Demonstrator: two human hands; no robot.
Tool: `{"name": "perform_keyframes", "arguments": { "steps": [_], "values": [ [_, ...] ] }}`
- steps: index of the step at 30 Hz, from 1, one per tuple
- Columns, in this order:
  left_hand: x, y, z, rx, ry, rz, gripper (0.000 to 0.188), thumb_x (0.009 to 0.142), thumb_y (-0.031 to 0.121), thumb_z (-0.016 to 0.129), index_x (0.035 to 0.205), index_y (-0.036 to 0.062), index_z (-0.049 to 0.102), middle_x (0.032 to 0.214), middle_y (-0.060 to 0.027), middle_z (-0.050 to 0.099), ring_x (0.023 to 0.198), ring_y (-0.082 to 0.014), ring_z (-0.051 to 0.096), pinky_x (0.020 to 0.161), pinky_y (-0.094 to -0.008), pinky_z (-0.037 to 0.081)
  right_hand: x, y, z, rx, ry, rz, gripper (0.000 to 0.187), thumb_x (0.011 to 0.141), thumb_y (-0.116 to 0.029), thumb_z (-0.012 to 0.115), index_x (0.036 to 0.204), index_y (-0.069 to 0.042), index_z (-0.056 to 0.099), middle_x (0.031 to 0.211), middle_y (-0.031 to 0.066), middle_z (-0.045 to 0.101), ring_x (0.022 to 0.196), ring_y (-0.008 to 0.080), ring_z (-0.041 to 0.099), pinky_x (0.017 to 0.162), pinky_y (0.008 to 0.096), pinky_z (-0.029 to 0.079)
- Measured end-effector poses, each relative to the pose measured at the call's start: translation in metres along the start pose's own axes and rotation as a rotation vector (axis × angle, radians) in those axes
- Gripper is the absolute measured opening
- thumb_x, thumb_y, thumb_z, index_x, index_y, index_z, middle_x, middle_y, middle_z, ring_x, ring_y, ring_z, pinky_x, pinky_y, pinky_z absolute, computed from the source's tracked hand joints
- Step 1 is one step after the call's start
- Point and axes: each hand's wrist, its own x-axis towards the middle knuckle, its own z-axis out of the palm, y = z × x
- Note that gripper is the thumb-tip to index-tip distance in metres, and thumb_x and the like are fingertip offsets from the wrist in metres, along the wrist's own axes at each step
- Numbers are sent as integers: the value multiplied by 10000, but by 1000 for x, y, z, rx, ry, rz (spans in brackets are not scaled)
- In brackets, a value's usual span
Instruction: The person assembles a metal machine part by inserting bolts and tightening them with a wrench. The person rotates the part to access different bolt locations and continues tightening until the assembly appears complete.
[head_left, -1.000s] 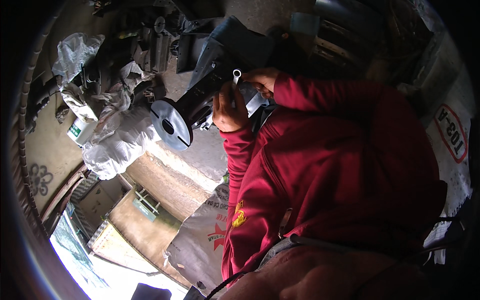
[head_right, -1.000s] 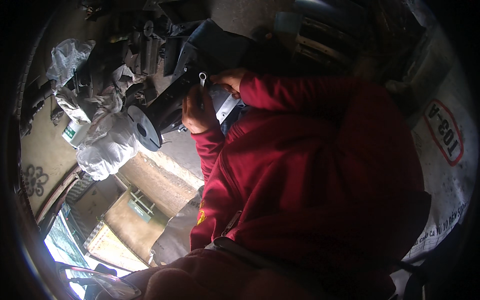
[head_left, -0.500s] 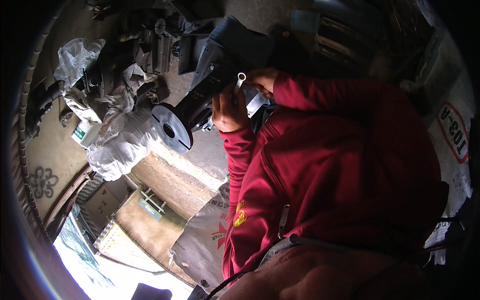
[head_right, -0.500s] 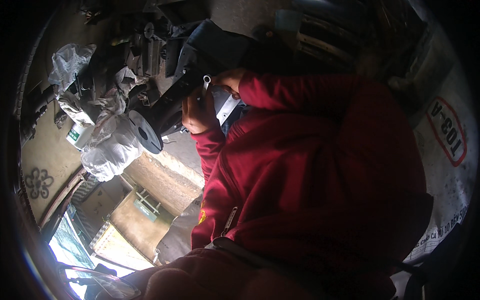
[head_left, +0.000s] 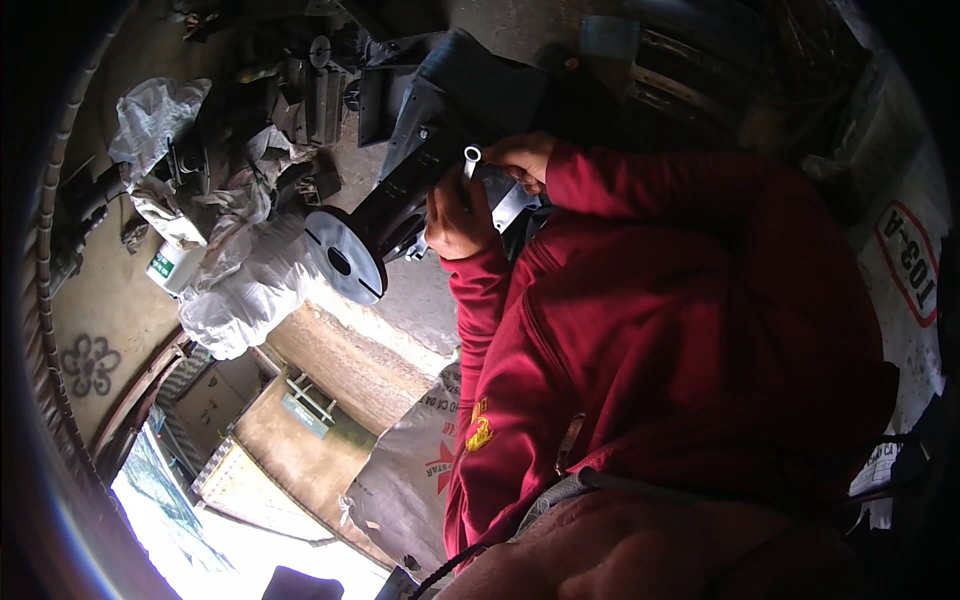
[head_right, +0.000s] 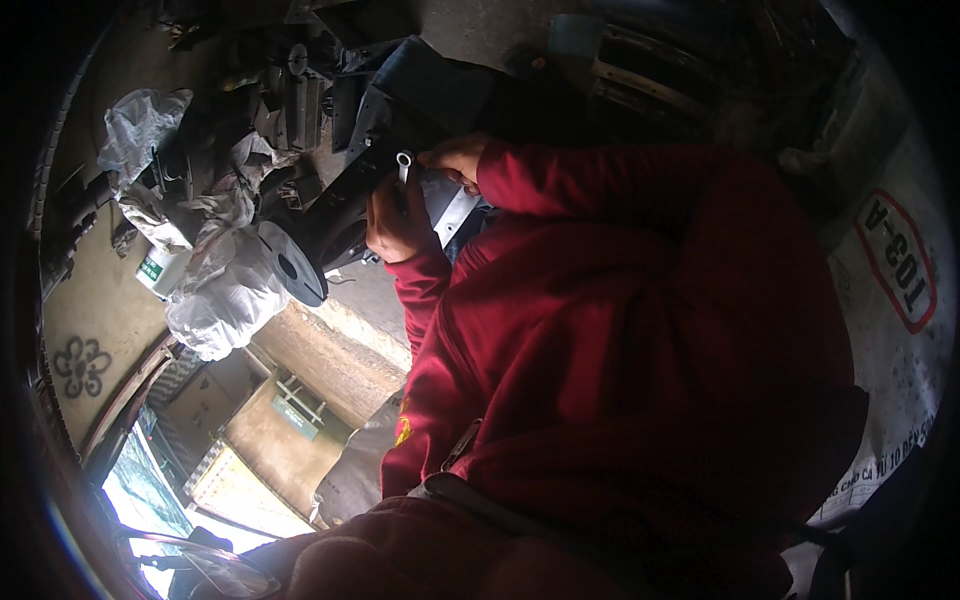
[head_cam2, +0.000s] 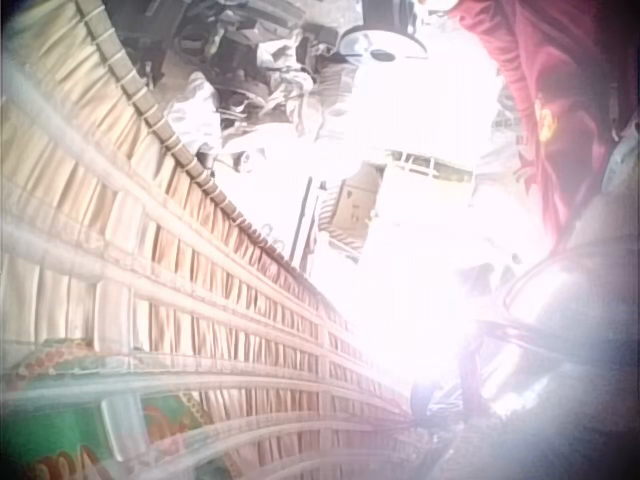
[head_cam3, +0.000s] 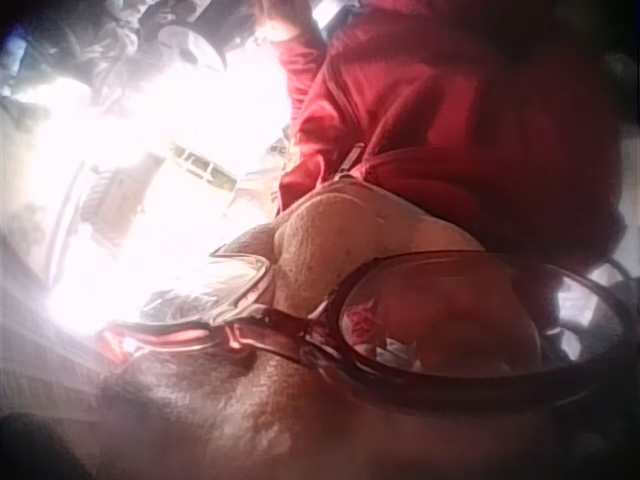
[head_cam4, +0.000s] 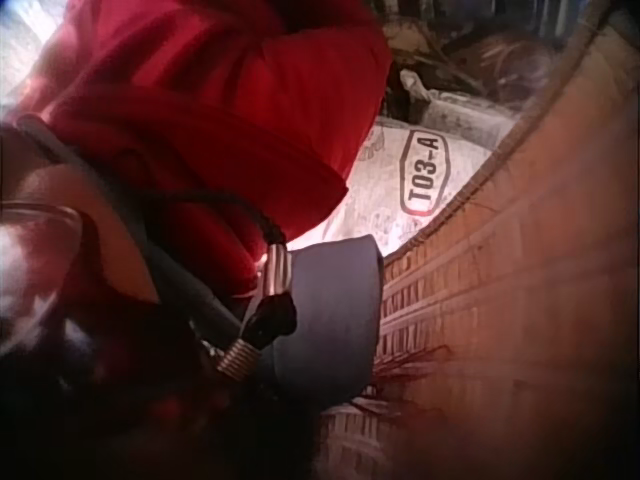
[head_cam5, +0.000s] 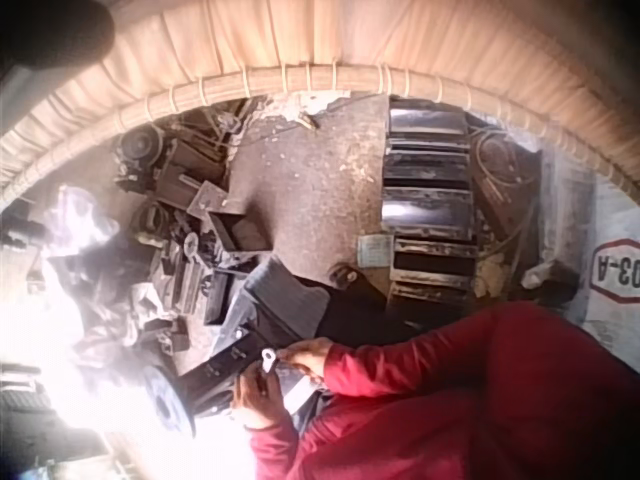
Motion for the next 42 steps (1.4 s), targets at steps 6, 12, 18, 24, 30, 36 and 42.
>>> {"name": "perform_keyframes", "arguments": {
  "steps": [6, 12, 18, 24, 30, 36, 42],
  "values": [
    [-7, -9, 5, 24, 24, 17, 183, 734, 221, 667, 852, 96, 605, 770, -86, 615, 622, -271, 613, 488, -349, 477, 1, -1, 2, 52, 39, 46, 295, 801, -368, 616, 673, -105, 572, 492, -16, 374, 399, 87, 328, 390, 262, 279],
    [-1, 3, -2, 21, -39, -153, 252, 737, 311, 682, 811, 84, 602, 694, -73, 612, 604, -260, 613, 498, -335, 460, 2, -2, -2, -9, -32, 24, 273, 820, -349, 595, 714, -100, 559, 510, -21, 371, 402, 85, 322, 389, 258, 281],
    [1, -1, 6, -44, 43, 53, 225, 728, 171, 642, 942, 105, 621, 776, -95, 626, 595, -254, 618, 477, -321, 479, -5, -4, 0, 59, -43, 23, 161, 866, -249, 530, 925, -106, 577, 536, -56, 350, 406, 33, 286, 375, 200, 239],
    [1, 2, -2, -79, 25, -12, 199, 746, 158, 634, 932, 91, 611, 726, -92, 604, 569, -254, 606, 466, -326, 473, -3, -3, 3, 120, -21, 82, 159, 874, -242, 523, 919, -100, 578, 531, -56, 356, 400, 30, 289, 374, 196, 244],
    [0, 0, 4, -49, 60, -6, 191, 723, 113, 626, 911, 91, 609, 706, -84, 607, 544, -256, 599, 451, -336, 462, -3, -5, 1, 74, -46, 80, 158, 886, -256, 518, 878, -106, 566, 529, -55, 363, 399, 39, 306, 369, 199, 252],
    [-4, 0, -2, -60, 23, -100, 261, 696, 159, 654, 951, 119, 613, 733, -82, 622, 562, -258, 608, 468, -329, 472, -4, -4, 3, 71, -64, 70, 195, 889, -281, 516, 775, -123, 526, 537, -61, 377, 413, 29, 307, 378, 191, 252],
    [-5, -3, 6, -27, 43, -37, 275, 688, 172, 658, 957, 140, 613, 745, -62, 620, 570, -256, 607, 466, -338, 467, -9, -5, 8, 71, 6, 34, 227, 881, -303, 527, 738, -128, 507, 526, -72, 370, 425, 13, 303, 401, 181, 249]
  ]
}}
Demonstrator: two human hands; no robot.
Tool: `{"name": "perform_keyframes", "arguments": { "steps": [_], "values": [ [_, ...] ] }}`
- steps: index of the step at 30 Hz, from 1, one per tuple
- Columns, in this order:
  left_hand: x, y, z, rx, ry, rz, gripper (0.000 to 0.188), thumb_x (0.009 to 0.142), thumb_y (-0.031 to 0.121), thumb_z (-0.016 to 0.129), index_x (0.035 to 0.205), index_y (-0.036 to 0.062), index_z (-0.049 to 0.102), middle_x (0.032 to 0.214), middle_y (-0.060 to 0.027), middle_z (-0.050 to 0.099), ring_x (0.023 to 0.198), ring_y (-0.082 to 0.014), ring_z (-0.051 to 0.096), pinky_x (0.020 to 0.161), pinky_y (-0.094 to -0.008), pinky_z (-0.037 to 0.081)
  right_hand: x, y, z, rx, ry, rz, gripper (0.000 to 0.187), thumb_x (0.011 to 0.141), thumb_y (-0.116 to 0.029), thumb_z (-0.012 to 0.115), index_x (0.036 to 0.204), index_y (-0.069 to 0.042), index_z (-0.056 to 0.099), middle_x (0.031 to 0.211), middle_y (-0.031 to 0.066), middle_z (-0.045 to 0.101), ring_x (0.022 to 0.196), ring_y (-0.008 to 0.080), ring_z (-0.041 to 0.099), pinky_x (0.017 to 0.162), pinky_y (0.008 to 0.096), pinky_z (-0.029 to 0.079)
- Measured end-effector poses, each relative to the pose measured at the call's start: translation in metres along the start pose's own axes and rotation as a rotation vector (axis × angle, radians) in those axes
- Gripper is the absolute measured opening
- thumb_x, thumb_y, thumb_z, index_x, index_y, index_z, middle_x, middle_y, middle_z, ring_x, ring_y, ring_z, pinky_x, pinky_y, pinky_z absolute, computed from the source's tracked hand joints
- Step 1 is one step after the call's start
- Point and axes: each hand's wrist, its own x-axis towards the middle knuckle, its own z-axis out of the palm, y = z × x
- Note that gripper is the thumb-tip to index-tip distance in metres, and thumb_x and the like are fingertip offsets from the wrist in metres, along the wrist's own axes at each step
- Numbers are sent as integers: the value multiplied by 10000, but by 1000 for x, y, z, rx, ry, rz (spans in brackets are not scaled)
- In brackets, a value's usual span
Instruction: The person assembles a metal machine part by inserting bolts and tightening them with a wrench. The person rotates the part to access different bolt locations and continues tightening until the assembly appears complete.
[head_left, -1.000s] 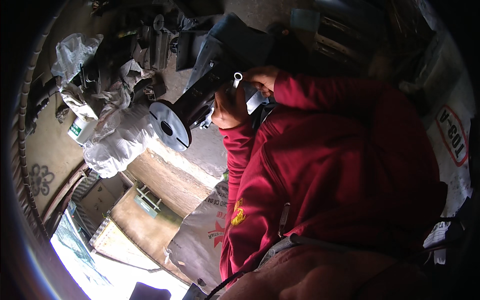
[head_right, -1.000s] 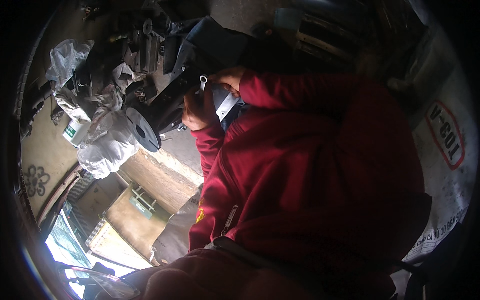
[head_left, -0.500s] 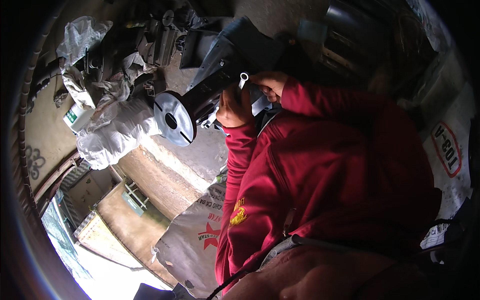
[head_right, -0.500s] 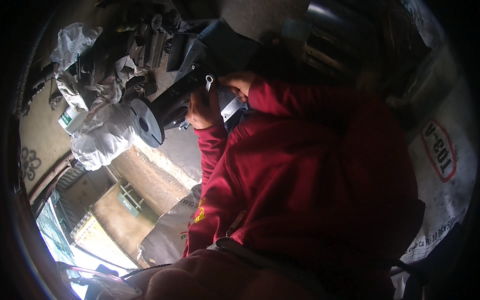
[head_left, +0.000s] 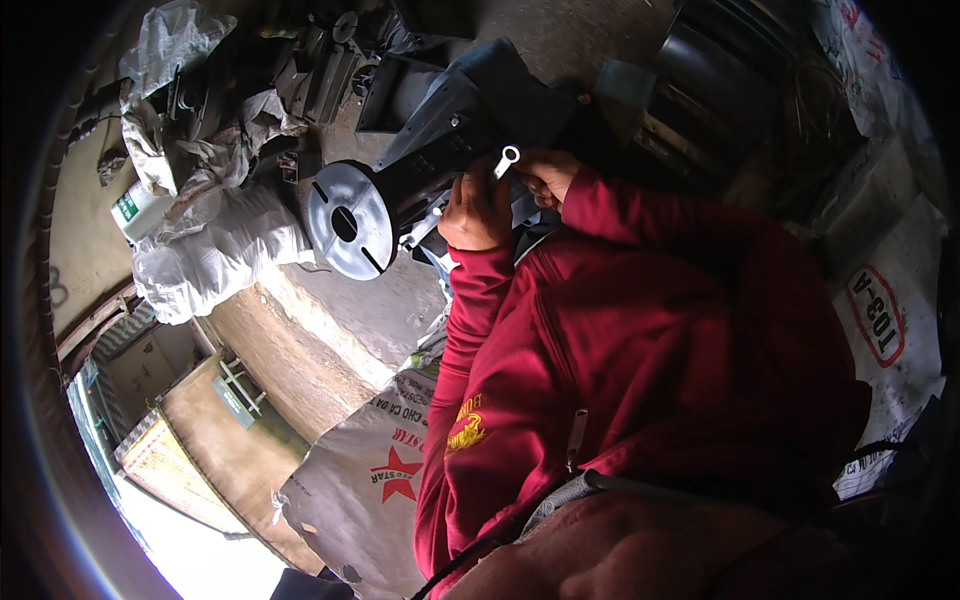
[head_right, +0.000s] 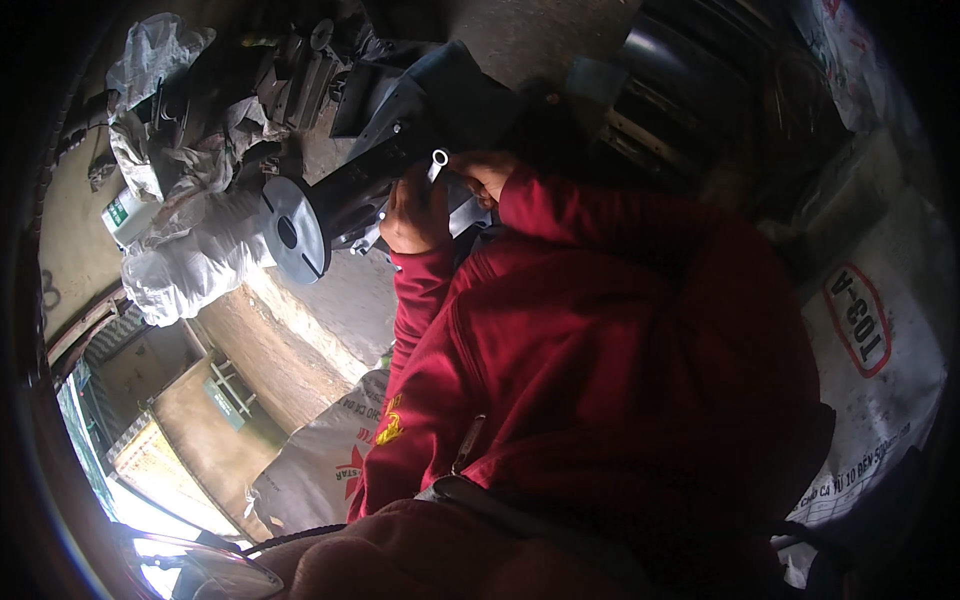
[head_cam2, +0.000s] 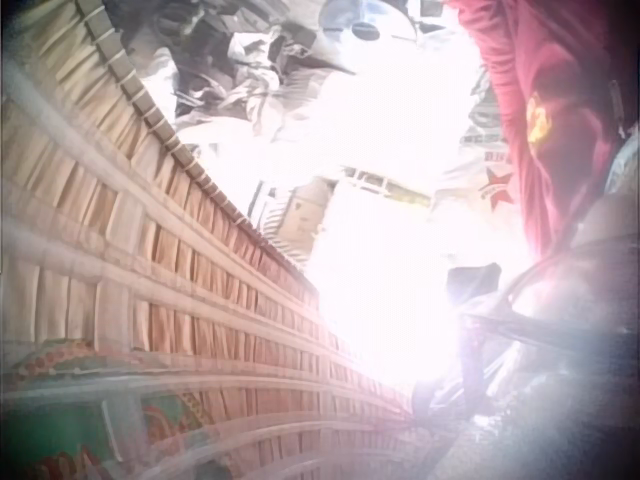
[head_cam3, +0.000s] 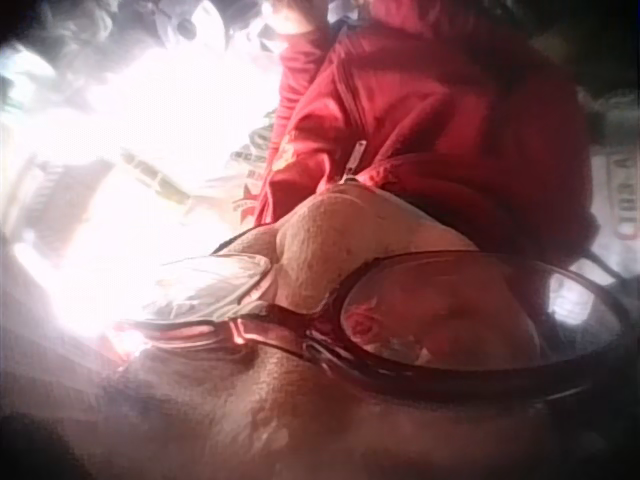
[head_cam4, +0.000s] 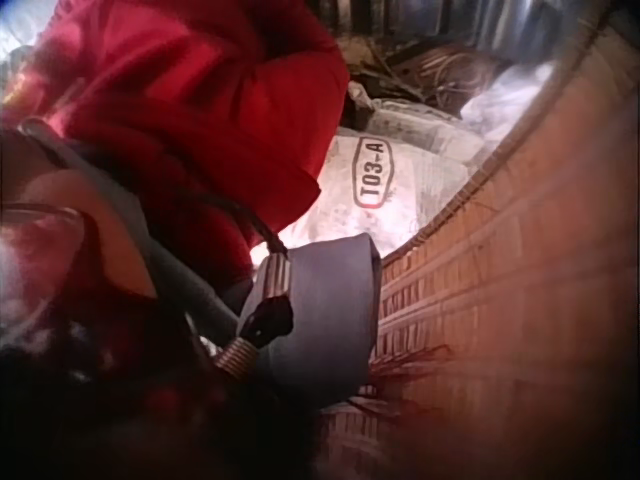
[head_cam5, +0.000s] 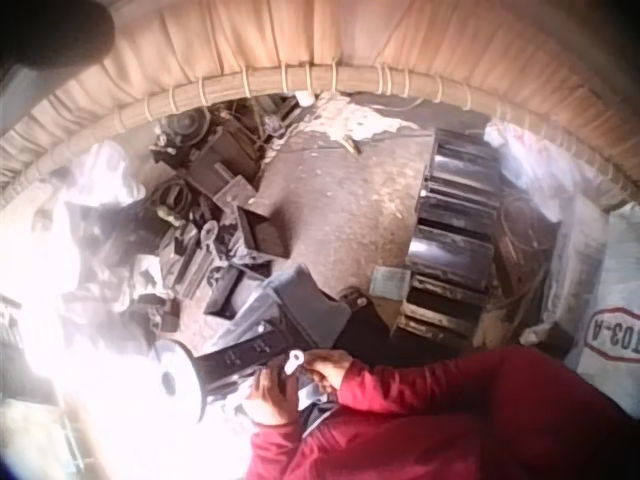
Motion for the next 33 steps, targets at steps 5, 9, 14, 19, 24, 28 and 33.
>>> {"name": "perform_keyframes", "arguments": {
  "steps": [5, 9, 14, 19, 24, 28, 33],
  "values": [
    [2, 7, -4, -112, 28, -72, 285, 697, 148, 644, 980, 152, 614, 726, -47, 608, 562, -251, 598, 466, -336, 462, 5, 3, -5, -1, -28, -41, 251, 866, -324, 547, 711, -126, 545, 495, -58, 364, 420, 42, 303, 415, 215, 262],
    [-2, -6, 3, -65, 64, -29, 294, 703, 140, 645, 995, 163, 615, 709, -42, 600, 558, -247, 596, 466, -335, 459, 1, 4, -1, 4, 28, -21, 247, 852, -316, 564, 692, -131, 524, 513, -59, 373, 424, 37, 306, 410, 211, 256],
    [-2, -2, -2, -82, -8, -26, 289, 701, 152, 655, 987, 163, 617, 708, -46, 599, 563, -244, 600, 464, -329, 458, 1, 2, -3, 58, -6, 13, 156, 867, -269, 547, 802, -128, 524, 560, -72, 384, 443, 12, 317, 418, 167, 271],
    [-5, -4, 0, -112, 83, -55, 261, 698, 157, 656, 956, 154, 619, 713, -52, 597, 556, -250, 594, 466, -327, 459, -1, 0, 0, 31, 14, 1, 133, 873, -245, 532, 830, -119, 528, 554, -71, 381, 435, 11, 311, 421, 164, 275],
    [-4, 2, -2, -60, -23, -82, 297, 662, 145, 668, 956, 136, 630, 759, -67, 630, 624, -256, 621, 515, -339, 484, 2, 3, -3, -6, 9, -28, 168, 878, -260, 516, 785, -121, 507, 544, -69, 375, 432, 10, 309, 415, 168, 262],
    [-3, 3, -7, -76, 28, -116, 285, 667, 146, 660, 950, 142, 624, 747, -67, 620, 606, -259, 613, 497, -338, 476, -4, -3, 4, 11, 2, -25, 210, 867, -275, 537, 725, -124, 502, 538, -63, 381, 430, 18, 308, 410, 180, 253],
    [-4, -3, -2, -110, 13, -85, 248, 696, 173, 647, 942, 162, 620, 715, -66, 592, 568, -266, 597, 462, -336, 461, 1, 1, -3, 37, 21, -28, 145, 857, -234, 560, 785, -110, 537, 552, -56, 396, 425, 22, 317, 406, 182, 259]
  ]
}}
